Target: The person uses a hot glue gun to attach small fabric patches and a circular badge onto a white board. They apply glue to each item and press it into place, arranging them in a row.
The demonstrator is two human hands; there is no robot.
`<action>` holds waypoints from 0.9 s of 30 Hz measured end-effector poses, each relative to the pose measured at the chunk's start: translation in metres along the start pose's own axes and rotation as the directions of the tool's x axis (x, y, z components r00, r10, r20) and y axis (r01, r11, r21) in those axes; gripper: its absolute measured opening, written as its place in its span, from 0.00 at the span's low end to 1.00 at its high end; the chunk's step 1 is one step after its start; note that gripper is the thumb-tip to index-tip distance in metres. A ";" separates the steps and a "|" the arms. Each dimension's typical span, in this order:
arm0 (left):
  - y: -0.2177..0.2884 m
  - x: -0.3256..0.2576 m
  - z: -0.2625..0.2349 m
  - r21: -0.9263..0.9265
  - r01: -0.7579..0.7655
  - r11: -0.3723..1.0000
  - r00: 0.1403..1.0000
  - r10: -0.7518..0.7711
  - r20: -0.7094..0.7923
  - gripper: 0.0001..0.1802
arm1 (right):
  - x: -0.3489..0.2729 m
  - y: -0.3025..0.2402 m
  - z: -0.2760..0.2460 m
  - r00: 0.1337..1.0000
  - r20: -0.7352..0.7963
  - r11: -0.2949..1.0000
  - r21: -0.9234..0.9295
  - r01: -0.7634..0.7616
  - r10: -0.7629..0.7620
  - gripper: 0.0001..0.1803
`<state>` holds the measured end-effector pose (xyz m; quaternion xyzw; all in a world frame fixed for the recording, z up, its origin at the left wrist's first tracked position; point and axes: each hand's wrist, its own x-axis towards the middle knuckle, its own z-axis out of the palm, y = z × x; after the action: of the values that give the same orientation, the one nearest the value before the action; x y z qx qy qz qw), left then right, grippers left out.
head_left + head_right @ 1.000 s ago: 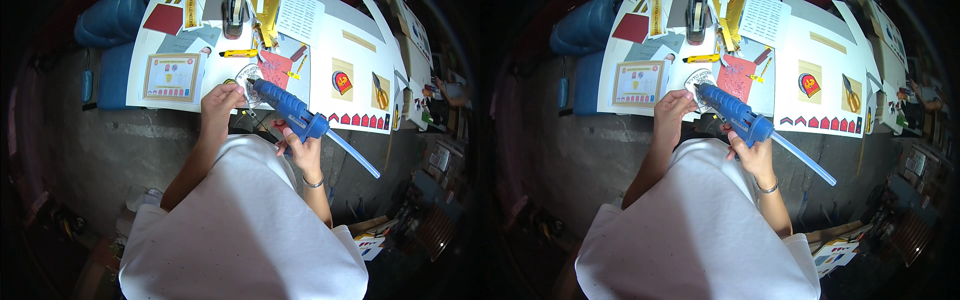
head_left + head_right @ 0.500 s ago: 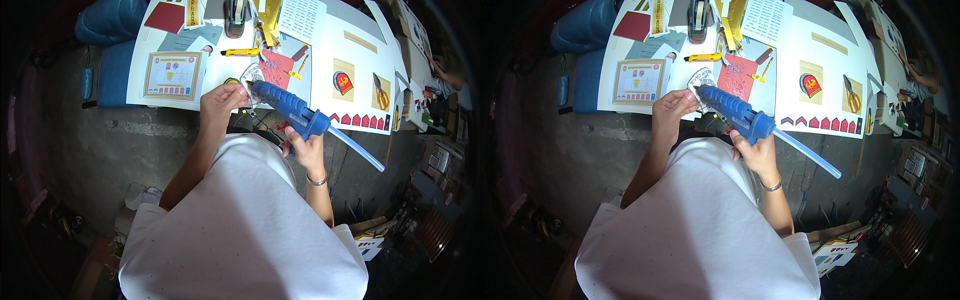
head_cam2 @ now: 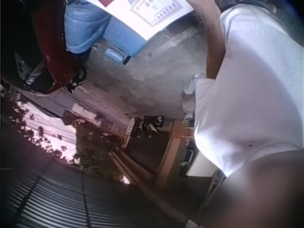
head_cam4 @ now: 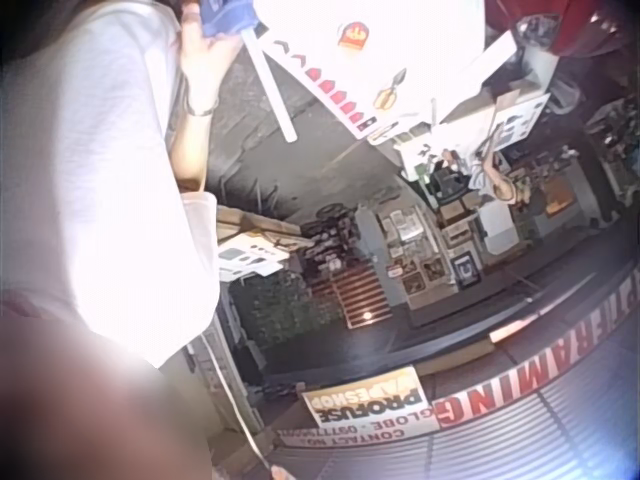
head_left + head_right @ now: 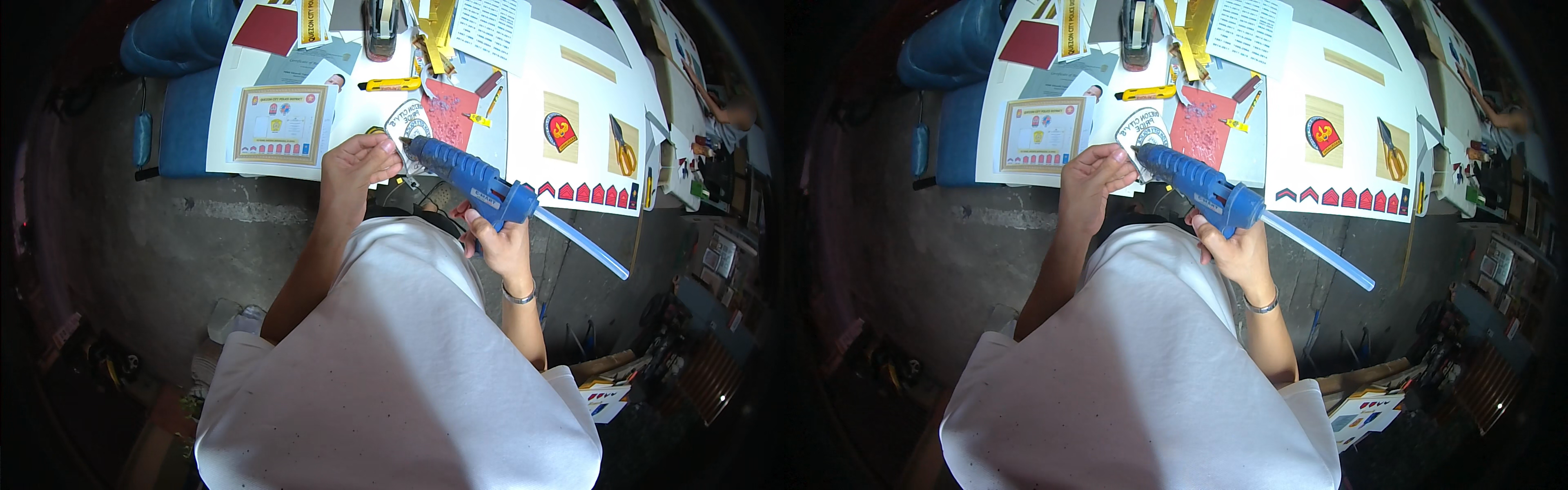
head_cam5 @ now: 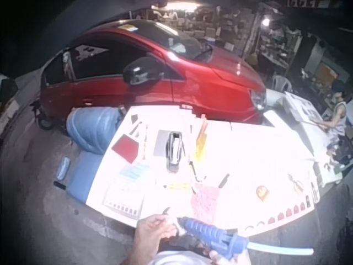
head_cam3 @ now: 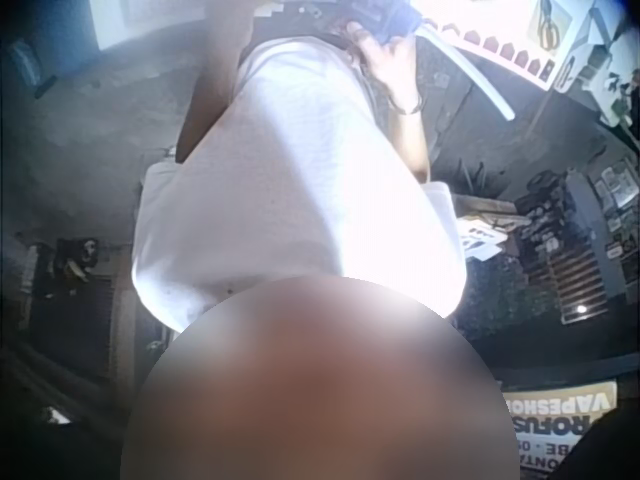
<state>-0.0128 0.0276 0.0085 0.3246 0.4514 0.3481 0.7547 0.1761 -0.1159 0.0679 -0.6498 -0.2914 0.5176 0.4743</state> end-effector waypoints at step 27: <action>0.011 0.001 -0.001 -0.084 0.015 0.996 0.999 -0.019 -0.045 0.10 | -0.013 0.007 -0.007 1.000 0.029 0.995 -0.104 -0.008 0.011 0.10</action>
<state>-0.0158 0.0345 0.0164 0.2808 0.4564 0.3676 0.7601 0.1784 -0.1327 0.0666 -0.6673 -0.3219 0.5135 0.4329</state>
